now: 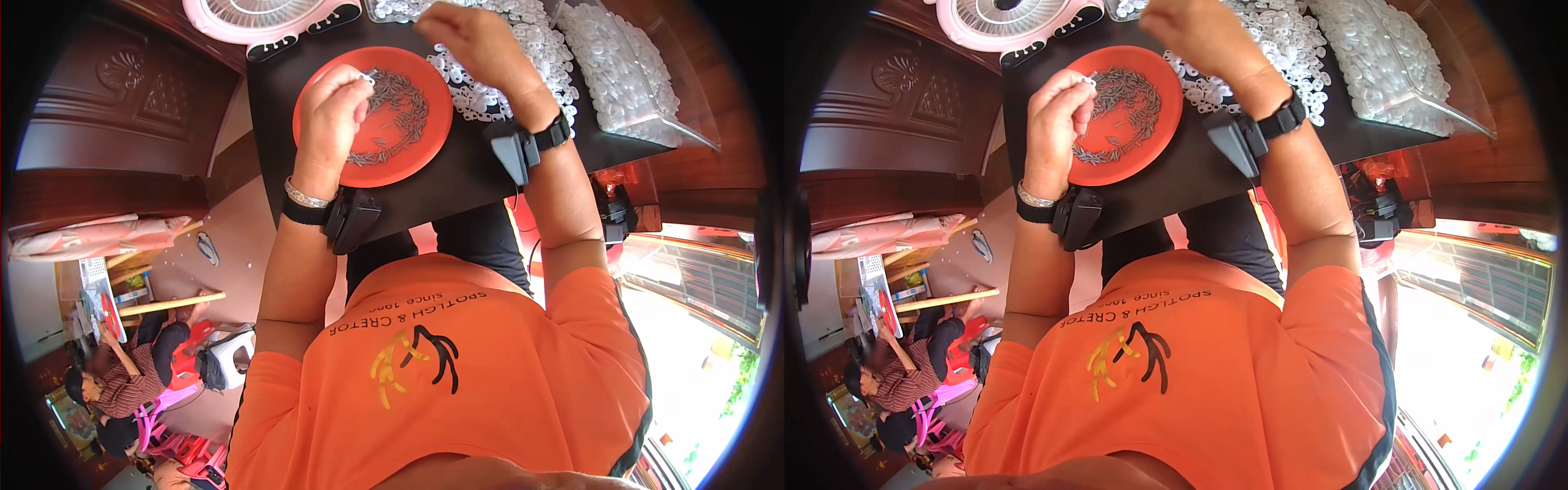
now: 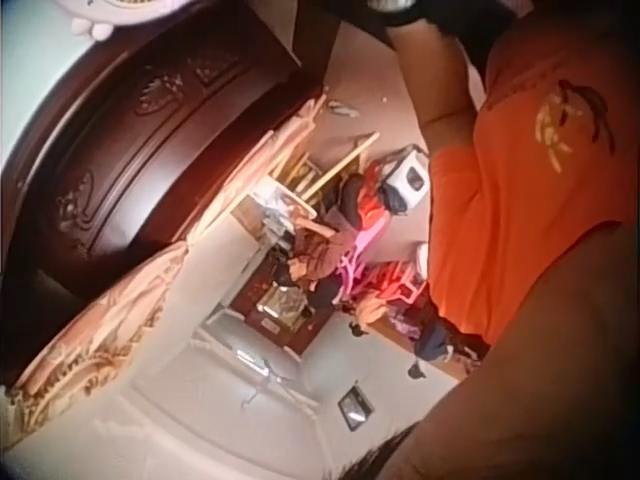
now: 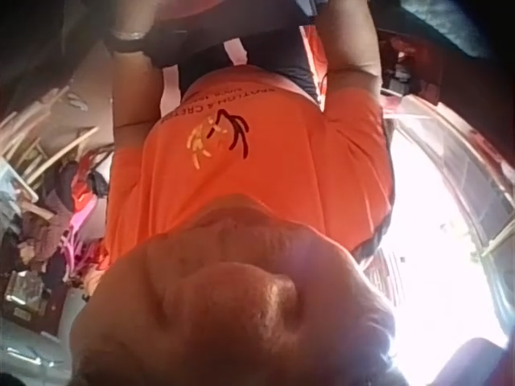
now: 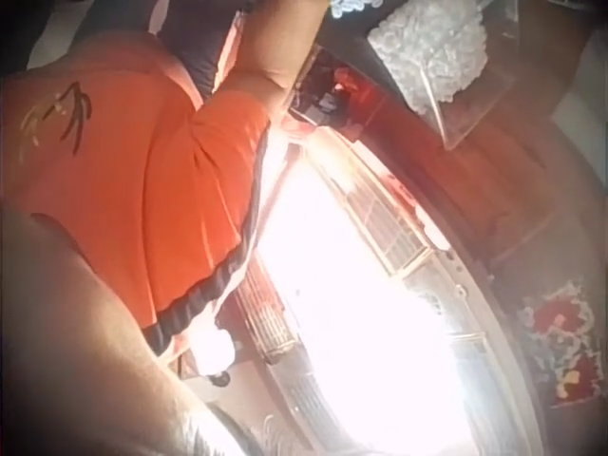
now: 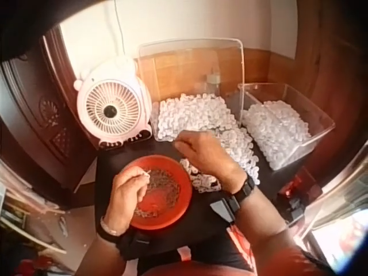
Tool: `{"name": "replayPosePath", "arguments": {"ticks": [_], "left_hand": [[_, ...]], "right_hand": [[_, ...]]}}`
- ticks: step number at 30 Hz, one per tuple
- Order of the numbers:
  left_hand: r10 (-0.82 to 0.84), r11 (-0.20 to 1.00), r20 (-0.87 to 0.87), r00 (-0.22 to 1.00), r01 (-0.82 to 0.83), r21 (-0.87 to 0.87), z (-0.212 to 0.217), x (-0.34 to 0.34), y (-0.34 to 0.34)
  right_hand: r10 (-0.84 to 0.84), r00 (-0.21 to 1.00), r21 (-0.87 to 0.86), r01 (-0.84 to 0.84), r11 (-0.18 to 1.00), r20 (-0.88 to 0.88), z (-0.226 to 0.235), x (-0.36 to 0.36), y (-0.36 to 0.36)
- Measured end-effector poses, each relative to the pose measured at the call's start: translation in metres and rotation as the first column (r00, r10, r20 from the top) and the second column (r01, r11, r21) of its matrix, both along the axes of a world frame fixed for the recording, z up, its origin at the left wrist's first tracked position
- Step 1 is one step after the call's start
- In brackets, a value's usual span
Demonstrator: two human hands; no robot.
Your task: Manually assembling small white plastic components by inserting metal rings.
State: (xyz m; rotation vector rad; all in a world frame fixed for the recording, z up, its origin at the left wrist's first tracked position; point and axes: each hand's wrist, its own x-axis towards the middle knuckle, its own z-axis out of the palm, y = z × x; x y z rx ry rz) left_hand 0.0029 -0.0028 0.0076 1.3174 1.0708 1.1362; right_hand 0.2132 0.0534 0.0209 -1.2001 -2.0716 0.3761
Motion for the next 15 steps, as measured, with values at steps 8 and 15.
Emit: {"name": "replayPosePath", "arguments": {"ticks": [8, 15], "left_hand": [[0.039, 0.999, 0.059, 0.998, -0.041, 0.027, 0.006, -0.001, -0.003], [0.049, 0.998, 0.069, 0.996, -0.051, 0.030, 0.006, 0.000, -0.003]], "right_hand": [[-0.160, 0.933, 0.054, 0.150, 0.987, 0.323, -0.033, 0.029, 0.031], [-0.273, 0.857, 0.094, 0.258, 0.962, 0.437, -0.039, 0.021, 0.029]]}}
